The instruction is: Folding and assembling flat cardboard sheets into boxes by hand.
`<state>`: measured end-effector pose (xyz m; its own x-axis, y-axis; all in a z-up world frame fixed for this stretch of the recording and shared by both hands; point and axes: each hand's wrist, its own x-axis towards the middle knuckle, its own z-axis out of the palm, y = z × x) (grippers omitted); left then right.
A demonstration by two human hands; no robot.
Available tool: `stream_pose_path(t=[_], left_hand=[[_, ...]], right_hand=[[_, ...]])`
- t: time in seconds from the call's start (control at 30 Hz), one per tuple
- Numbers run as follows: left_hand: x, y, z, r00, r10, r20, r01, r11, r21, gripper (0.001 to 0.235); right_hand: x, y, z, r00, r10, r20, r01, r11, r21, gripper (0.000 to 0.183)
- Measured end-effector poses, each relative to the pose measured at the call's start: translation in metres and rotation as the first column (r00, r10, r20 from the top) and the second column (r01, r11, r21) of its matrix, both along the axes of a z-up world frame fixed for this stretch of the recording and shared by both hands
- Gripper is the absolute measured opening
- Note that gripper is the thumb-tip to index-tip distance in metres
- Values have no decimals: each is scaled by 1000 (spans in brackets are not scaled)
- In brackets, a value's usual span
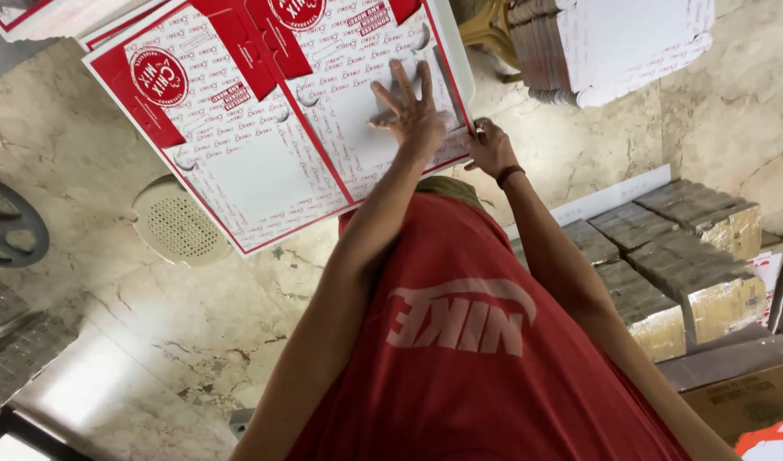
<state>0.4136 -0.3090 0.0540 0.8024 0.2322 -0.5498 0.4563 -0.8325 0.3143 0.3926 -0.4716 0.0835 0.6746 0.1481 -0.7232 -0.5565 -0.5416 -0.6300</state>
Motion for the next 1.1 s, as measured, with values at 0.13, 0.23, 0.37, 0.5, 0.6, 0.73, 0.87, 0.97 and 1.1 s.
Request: stream_pose_path(t=[0.13, 0.23, 0.37, 0.5, 0.6, 0.73, 0.87, 0.97, 1.1], left_hand=[[0, 16, 23, 969, -166, -183, 147, 983, -112, 120], [0, 13, 22, 953, -213, -213, 204, 977, -62, 124], [-6, -2, 21, 964, -194, -183, 216, 970, 110, 128], [5, -1, 38, 950, -169, -264, 208, 970, 128, 123], [-1, -4, 35, 934, -216, -284, 262, 955, 136, 114], [6, 0, 43, 920, -259, -293, 325, 923, 204, 113], [-6, -8, 49, 810, -354, -467, 550, 734, 398, 110], [7, 1, 68, 883, -321, -341, 423, 861, 283, 103], [-17, 9, 51, 953, -215, -215, 217, 976, -14, 114]], right_hand=[[2, 6, -16, 998, 25, -66, -34, 988, -153, 34], [0, 14, -18, 1000, 29, -8, -30, 974, -223, 30], [-17, 14, -41, 941, 204, 269, -104, 932, -346, 25], [-16, 20, -40, 923, 231, 307, -96, 912, -398, 21], [-28, 15, -31, 899, 257, 354, -118, 922, -368, 18], [-21, 17, -21, 925, 156, 347, -77, 970, -230, 12], [-32, 7, 43, 945, 184, 272, -187, 982, -18, 35], [-24, 3, 23, 916, 201, 347, -153, 975, -162, 39], [-37, -12, 21, 990, -92, 106, 79, 990, 120, 35]])
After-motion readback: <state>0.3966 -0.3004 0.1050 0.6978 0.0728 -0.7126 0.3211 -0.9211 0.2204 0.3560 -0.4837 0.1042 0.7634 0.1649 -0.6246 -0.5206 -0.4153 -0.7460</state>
